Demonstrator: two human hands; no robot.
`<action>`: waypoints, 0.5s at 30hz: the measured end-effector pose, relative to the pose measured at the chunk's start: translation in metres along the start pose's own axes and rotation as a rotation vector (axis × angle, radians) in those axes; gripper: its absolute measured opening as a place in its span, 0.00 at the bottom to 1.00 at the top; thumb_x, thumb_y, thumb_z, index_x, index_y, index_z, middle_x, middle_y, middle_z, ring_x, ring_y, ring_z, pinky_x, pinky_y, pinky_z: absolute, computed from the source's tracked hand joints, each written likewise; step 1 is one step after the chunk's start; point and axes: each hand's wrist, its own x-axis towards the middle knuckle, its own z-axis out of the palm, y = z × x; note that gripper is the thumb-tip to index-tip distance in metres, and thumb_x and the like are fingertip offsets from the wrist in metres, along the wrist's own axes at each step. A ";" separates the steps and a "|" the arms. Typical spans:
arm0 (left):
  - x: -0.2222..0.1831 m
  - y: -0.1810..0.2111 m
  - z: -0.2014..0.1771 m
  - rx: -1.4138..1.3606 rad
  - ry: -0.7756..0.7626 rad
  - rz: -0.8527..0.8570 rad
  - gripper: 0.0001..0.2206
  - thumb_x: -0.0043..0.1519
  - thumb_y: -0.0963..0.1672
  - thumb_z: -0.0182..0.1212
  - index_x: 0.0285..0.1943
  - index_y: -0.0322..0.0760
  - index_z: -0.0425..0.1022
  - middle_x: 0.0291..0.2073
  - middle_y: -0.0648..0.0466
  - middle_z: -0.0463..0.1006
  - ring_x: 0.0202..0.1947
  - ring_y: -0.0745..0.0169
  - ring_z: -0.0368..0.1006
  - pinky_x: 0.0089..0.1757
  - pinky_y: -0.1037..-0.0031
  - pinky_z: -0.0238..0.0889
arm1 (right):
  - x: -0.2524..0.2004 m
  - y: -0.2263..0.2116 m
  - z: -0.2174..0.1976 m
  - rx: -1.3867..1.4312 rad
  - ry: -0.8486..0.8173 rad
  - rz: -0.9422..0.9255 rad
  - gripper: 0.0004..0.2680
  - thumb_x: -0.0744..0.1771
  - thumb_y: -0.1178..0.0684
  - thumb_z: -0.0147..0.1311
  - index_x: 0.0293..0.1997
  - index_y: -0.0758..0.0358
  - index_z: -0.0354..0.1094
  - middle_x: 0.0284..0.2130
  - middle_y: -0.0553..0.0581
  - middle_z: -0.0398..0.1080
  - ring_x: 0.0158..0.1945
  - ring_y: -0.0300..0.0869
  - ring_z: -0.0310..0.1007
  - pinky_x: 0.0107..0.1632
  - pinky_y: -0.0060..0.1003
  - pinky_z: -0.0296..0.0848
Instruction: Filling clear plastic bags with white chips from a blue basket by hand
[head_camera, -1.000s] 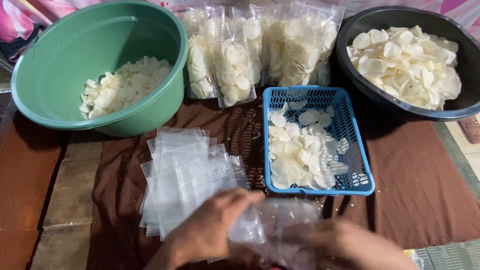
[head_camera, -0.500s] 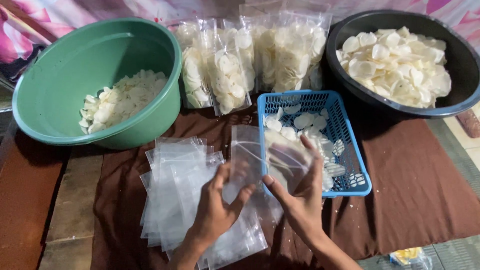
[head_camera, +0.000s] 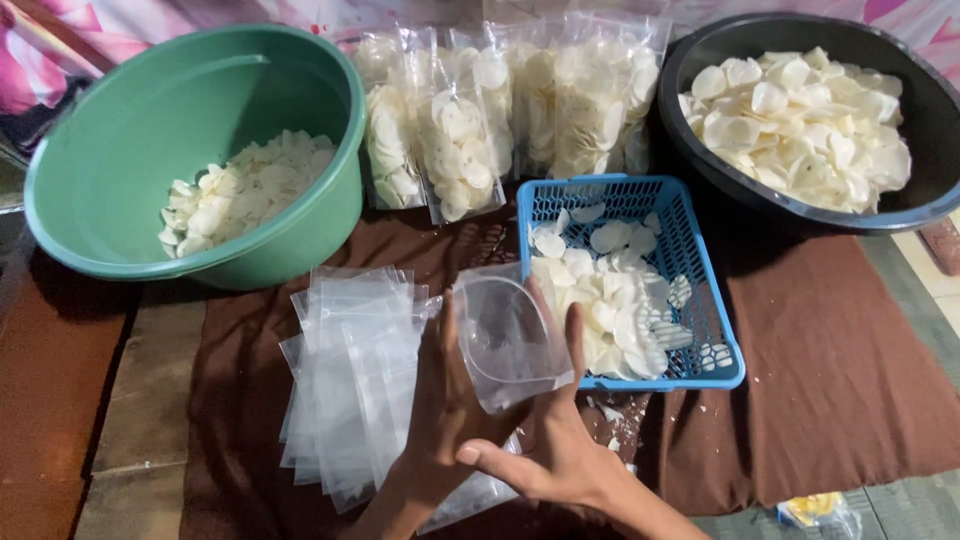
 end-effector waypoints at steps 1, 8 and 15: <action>0.000 -0.008 0.002 -0.004 -0.007 -0.003 0.57 0.53 0.51 0.78 0.79 0.27 0.32 0.67 0.31 0.59 0.63 0.34 0.65 0.61 0.48 0.64 | -0.003 0.005 -0.004 -0.001 0.004 0.008 0.48 0.63 0.51 0.65 0.75 0.57 0.06 0.78 0.74 0.23 0.81 0.66 0.37 0.81 0.67 0.46; 0.040 -0.080 0.005 -0.145 0.176 0.038 0.52 0.53 0.41 0.75 0.81 0.37 0.36 0.64 0.41 0.67 0.61 0.44 0.72 0.62 0.54 0.73 | 0.021 0.012 -0.092 -0.434 -0.084 0.330 0.33 0.64 0.46 0.58 0.73 0.62 0.37 0.71 0.71 0.46 0.72 0.59 0.55 0.68 0.57 0.62; 0.078 -0.165 0.058 -0.336 0.231 -0.042 0.41 0.45 0.41 0.79 0.71 0.34 0.62 0.56 0.46 0.70 0.59 0.45 0.69 0.60 0.55 0.61 | 0.013 0.110 -0.150 -1.104 -0.691 0.958 0.57 0.48 0.23 0.76 0.79 0.51 0.37 0.72 0.74 0.45 0.61 0.74 0.66 0.57 0.65 0.75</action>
